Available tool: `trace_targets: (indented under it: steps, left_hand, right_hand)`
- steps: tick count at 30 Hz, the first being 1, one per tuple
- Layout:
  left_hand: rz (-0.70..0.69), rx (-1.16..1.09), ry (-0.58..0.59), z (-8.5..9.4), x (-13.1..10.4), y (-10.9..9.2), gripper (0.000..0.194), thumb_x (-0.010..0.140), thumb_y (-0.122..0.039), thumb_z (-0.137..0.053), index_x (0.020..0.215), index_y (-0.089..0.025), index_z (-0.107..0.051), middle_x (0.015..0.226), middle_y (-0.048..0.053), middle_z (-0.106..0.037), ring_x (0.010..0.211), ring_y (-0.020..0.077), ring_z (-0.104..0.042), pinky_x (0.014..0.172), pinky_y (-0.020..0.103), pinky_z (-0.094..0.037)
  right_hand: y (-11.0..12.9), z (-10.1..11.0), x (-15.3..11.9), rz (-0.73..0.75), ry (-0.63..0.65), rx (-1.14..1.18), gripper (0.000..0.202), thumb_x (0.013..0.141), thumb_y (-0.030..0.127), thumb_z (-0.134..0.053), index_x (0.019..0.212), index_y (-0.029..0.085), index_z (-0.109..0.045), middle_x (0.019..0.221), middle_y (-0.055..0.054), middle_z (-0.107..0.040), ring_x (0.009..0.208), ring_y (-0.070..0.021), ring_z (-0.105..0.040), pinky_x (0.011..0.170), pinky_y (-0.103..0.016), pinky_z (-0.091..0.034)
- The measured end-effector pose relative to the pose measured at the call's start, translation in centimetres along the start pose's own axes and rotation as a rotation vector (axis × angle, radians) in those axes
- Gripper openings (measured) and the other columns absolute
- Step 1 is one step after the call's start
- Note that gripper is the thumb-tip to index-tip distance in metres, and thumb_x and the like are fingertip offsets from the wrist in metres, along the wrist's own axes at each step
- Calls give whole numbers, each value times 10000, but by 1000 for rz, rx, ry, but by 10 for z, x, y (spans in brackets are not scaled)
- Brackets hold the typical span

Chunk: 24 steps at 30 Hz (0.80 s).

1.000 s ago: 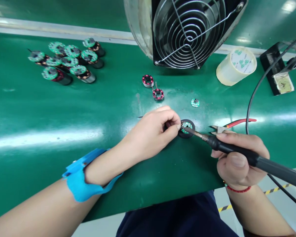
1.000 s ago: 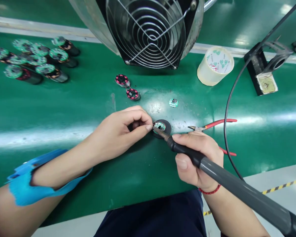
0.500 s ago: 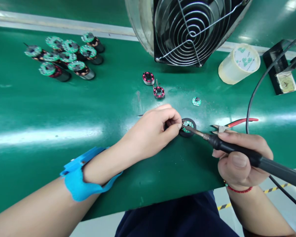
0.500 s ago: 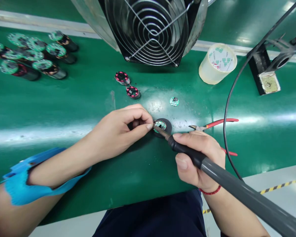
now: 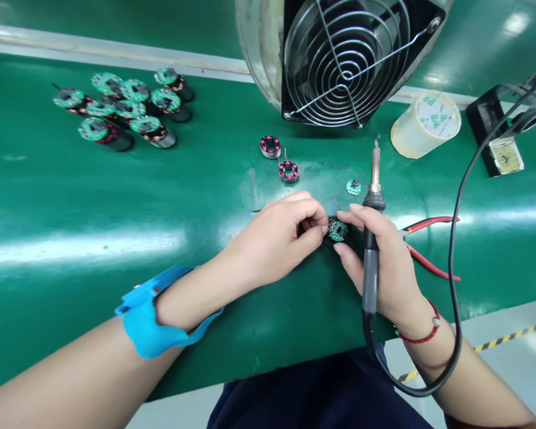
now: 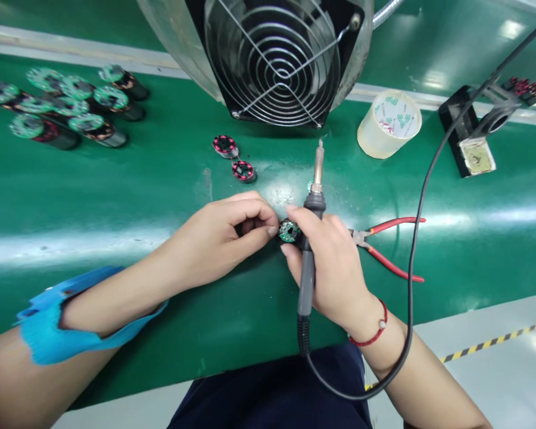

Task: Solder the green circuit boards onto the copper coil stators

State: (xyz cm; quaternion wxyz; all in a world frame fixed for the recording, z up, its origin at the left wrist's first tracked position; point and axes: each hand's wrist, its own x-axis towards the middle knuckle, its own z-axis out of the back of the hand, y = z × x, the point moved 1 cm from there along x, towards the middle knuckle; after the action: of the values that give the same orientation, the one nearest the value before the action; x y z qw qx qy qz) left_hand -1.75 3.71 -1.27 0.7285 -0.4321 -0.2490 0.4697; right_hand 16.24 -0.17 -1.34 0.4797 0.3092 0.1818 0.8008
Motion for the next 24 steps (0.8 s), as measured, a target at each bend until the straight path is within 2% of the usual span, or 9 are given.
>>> trace_targets:
  steps: [3, 8, 18, 21, 24]
  left_hand:
    - [-25, 1, 2, 0, 0, 3, 132, 828, -112, -527, 732, -153, -608, 734, -20, -542, 641, 91, -494, 599, 227, -386]
    - [-51, -25, 12, 0, -1, 5, 132, 826, -93, -520, 759, -158, -614, 763, -18, -557, 655, 92, -500, 624, 231, -397]
    - [-95, -50, 10, 2, 0, 7, 122, 850, -122, -500, 767, -165, -579, 776, -13, -543, 673, 102, -506, 643, 245, -420]
    - [-77, -36, 14, 1, -2, 5, 103, 835, -134, -526, 920, -171, -570, 890, 10, -554, 743, 122, -537, 686, 266, -465]
    - [-110, 61, 92, -6, -2, 0, 310, 821, -159, -580, 1128, -186, -538, 1074, 59, -563, 957, 186, -561, 835, 344, -494]
  right_hand:
    - [0, -5, 1, 7, 3, -30, 479, 908, 177, -586, 1351, 267, -427, 1102, -65, -702, 1019, -259, -663, 847, -449, -559]
    - [0, -7, 0, -25, 6, -34, 494, 908, 177, -581, 1361, 266, -405, 1143, -69, -689, 996, -253, -664, 841, -441, -548]
    - [1, -8, 1, 44, -37, -159, 346, 908, 166, -561, 1249, 216, -521, 1004, -78, -709, 877, -246, -642, 776, -415, -525]
    - [2, -6, 1, 74, -71, -151, 364, 902, 157, -562, 1252, 238, -509, 1010, -69, -714, 905, -252, -654, 788, -426, -529]
    - [1, -4, 0, 90, -94, -103, 410, 895, 147, -567, 1277, 265, -474, 1040, -62, -714, 937, -251, -670, 801, -436, -551]
